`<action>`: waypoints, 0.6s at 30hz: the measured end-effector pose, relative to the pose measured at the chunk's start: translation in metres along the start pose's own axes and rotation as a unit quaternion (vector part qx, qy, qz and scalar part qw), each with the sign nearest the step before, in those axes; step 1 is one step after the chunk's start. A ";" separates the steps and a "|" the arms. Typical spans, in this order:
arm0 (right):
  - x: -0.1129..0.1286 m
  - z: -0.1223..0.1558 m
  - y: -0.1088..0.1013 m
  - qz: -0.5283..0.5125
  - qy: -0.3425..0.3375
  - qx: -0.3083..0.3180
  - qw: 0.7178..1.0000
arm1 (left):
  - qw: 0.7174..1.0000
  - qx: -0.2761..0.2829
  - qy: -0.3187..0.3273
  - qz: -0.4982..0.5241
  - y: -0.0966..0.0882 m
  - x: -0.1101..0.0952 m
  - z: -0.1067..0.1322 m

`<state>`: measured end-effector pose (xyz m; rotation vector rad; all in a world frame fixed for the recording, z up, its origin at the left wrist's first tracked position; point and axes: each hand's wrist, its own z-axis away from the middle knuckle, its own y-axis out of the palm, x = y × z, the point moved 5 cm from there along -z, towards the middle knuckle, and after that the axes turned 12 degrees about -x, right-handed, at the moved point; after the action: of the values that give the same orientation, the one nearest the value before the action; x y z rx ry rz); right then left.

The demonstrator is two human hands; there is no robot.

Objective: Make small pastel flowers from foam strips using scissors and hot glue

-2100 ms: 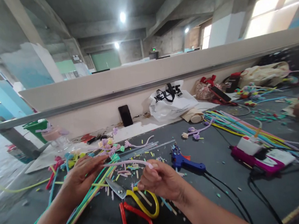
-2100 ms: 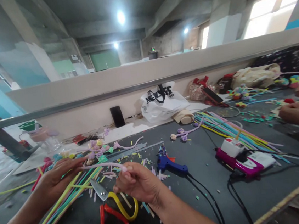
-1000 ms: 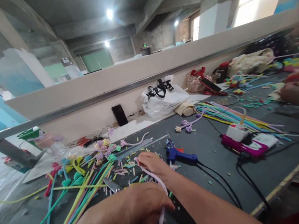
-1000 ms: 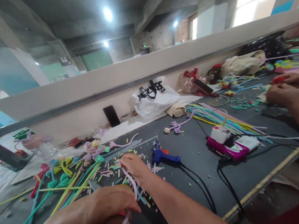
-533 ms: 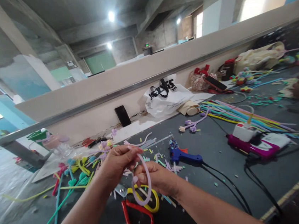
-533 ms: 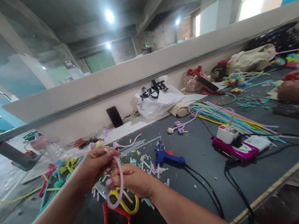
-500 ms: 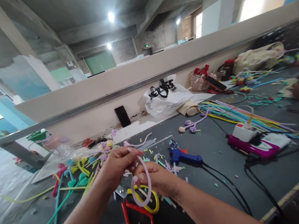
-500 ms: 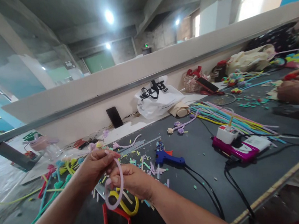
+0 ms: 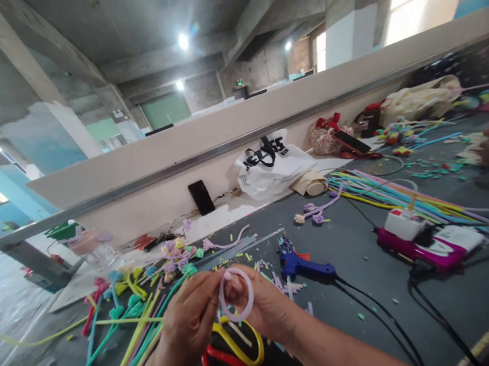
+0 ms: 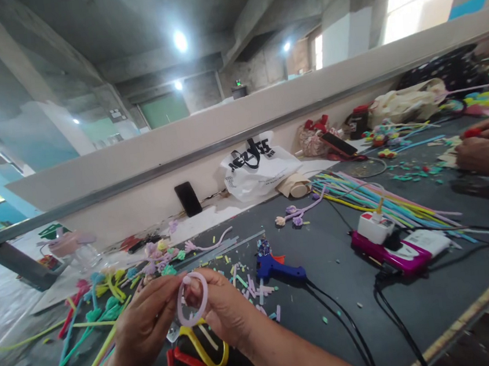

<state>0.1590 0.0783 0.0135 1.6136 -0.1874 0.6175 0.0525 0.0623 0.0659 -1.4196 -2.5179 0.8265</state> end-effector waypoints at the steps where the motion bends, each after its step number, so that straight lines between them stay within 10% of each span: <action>1: 0.000 0.000 0.000 0.000 -0.003 -0.002 1.000 | 1.000 -0.001 0.015 -0.003 0.002 0.000 0.004; 13: 0.009 -0.007 -0.011 0.206 -0.166 0.006 0.964 | 0.956 0.107 -0.199 0.185 0.011 0.002 -0.001; 18: 0.006 -0.004 -0.008 0.288 -0.171 0.020 0.942 | 0.969 0.126 -0.172 0.123 -0.003 0.010 -0.010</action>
<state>0.1673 0.0846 0.0095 1.6995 -0.9353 0.7785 0.0481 0.0736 0.0747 -1.6385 -2.3714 1.4975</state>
